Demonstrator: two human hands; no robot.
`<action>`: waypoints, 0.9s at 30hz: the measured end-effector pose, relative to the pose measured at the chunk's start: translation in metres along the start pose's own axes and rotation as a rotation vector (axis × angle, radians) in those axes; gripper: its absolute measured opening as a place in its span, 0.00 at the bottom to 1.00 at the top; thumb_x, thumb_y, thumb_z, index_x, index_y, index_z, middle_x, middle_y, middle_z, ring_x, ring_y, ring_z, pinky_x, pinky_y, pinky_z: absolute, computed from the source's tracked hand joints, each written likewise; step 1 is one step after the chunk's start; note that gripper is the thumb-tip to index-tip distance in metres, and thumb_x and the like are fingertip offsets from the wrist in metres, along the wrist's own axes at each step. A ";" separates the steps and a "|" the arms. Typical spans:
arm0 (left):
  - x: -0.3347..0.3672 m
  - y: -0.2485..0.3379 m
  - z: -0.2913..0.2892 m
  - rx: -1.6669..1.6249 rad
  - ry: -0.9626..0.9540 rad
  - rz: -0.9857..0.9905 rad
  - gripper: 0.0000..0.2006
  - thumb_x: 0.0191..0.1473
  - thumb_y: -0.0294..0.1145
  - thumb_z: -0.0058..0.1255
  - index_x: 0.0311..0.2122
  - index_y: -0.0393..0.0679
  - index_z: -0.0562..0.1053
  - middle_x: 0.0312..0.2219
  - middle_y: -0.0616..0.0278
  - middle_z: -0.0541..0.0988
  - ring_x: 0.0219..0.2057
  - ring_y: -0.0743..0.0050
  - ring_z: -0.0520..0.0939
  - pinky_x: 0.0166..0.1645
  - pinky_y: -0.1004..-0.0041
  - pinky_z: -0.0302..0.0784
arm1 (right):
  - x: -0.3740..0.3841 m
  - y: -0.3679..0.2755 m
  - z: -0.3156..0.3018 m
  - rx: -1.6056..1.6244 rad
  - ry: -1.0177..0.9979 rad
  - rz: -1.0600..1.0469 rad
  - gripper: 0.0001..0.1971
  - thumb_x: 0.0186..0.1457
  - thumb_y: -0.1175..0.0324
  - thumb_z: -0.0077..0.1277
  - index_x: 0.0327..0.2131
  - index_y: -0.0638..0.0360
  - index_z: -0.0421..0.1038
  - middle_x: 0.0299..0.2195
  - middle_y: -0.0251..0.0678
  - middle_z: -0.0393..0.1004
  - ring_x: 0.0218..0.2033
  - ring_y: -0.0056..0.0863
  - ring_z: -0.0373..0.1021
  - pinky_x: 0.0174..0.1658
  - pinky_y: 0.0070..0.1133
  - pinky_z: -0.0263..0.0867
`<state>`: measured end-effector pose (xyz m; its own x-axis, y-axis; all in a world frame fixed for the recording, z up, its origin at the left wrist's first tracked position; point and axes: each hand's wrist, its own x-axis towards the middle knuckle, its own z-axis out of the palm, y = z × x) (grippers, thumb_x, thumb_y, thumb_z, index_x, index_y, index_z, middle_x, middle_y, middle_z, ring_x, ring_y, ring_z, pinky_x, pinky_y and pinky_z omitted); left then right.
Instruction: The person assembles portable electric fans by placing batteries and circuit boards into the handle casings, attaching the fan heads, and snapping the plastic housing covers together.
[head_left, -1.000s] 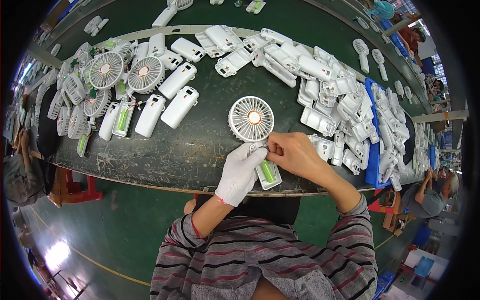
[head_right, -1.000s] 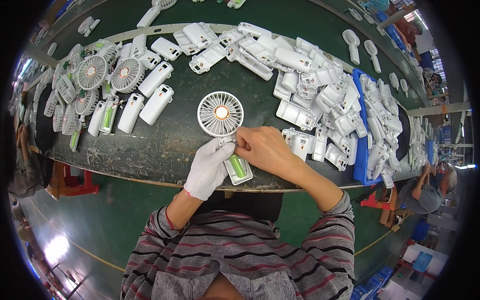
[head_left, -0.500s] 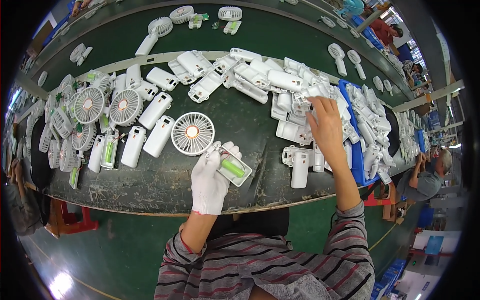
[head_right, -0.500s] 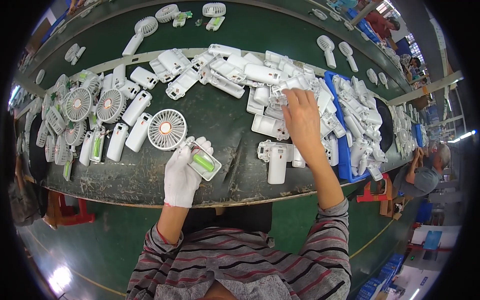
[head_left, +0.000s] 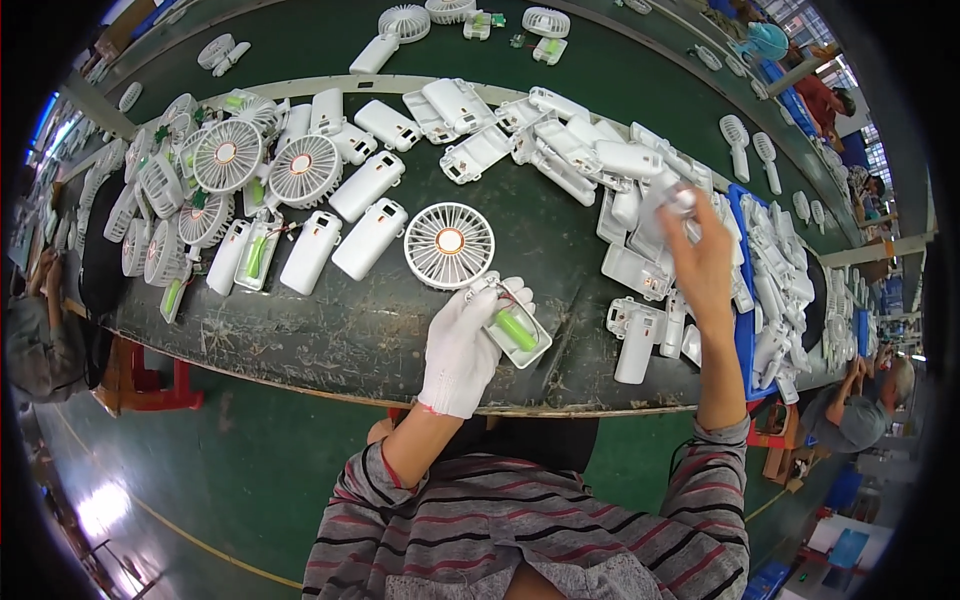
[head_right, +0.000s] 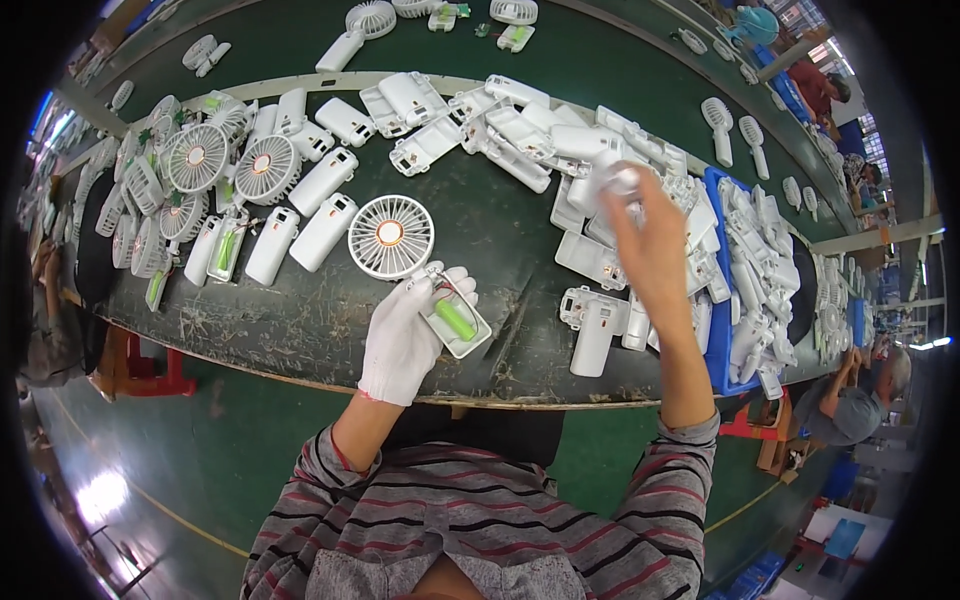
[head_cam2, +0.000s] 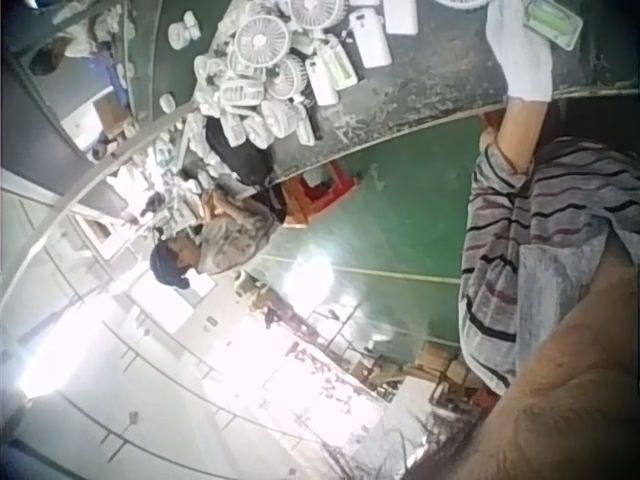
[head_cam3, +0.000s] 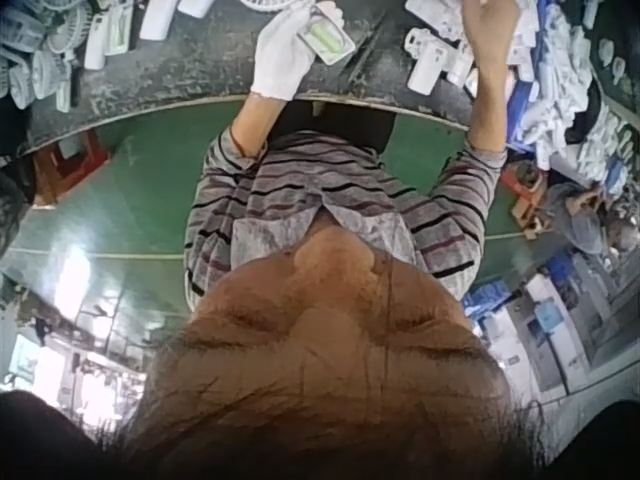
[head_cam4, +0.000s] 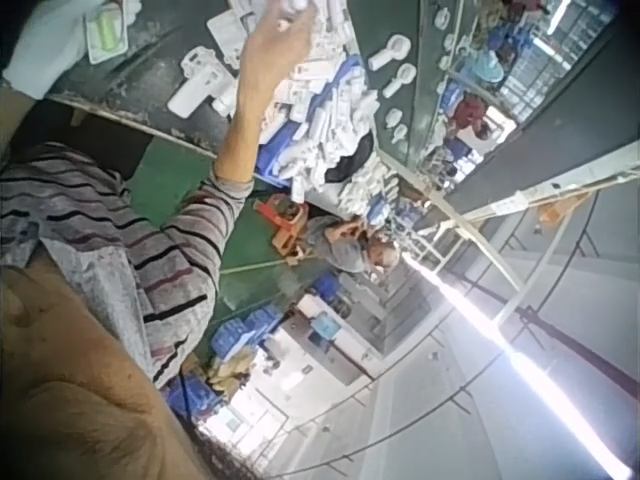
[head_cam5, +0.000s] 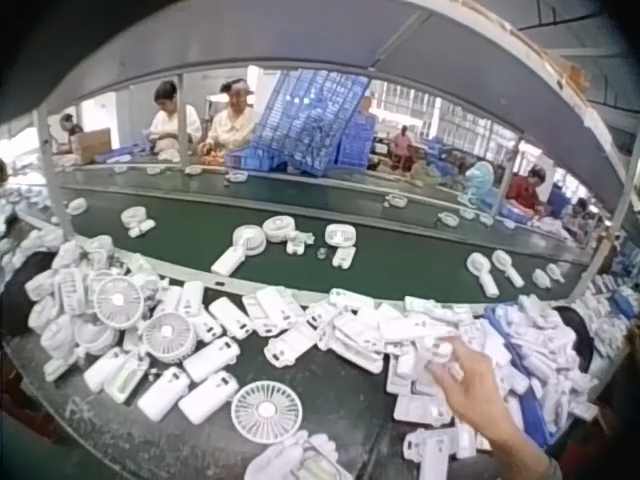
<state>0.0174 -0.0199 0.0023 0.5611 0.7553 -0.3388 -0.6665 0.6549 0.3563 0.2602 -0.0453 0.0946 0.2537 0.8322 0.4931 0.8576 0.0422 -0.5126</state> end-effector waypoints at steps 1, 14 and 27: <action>-0.001 0.001 -0.002 0.006 0.016 0.018 0.14 0.56 0.25 0.41 0.47 0.32 0.62 0.44 0.44 0.70 0.46 0.54 0.74 0.51 0.58 0.71 | -0.006 -0.009 0.008 0.152 -0.202 0.147 0.12 0.53 0.72 0.47 0.42 0.62 0.67 0.25 0.39 0.72 0.26 0.25 0.69 0.32 0.22 0.63; -0.010 -0.004 0.002 0.046 0.016 -0.023 0.13 0.55 0.21 0.40 0.46 0.30 0.63 0.39 0.49 0.73 0.40 0.64 0.77 0.45 0.67 0.74 | -0.057 -0.039 0.058 -0.206 -0.560 -0.052 0.34 0.39 0.69 0.59 0.52 0.63 0.57 0.35 0.47 0.65 0.38 0.43 0.64 0.40 0.30 0.65; -0.004 -0.008 0.008 -0.012 0.108 -0.028 0.12 0.57 0.26 0.39 0.44 0.30 0.63 0.37 0.49 0.73 0.37 0.62 0.78 0.43 0.65 0.75 | -0.046 -0.058 0.025 0.051 -0.467 0.185 0.27 0.39 0.72 0.56 0.48 0.56 0.64 0.32 0.42 0.67 0.33 0.35 0.67 0.39 0.27 0.65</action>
<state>0.0243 -0.0277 0.0083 0.5238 0.7288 -0.4410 -0.6574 0.6751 0.3348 0.1875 -0.0722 0.0846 0.1618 0.9864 0.0299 0.7914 -0.1116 -0.6011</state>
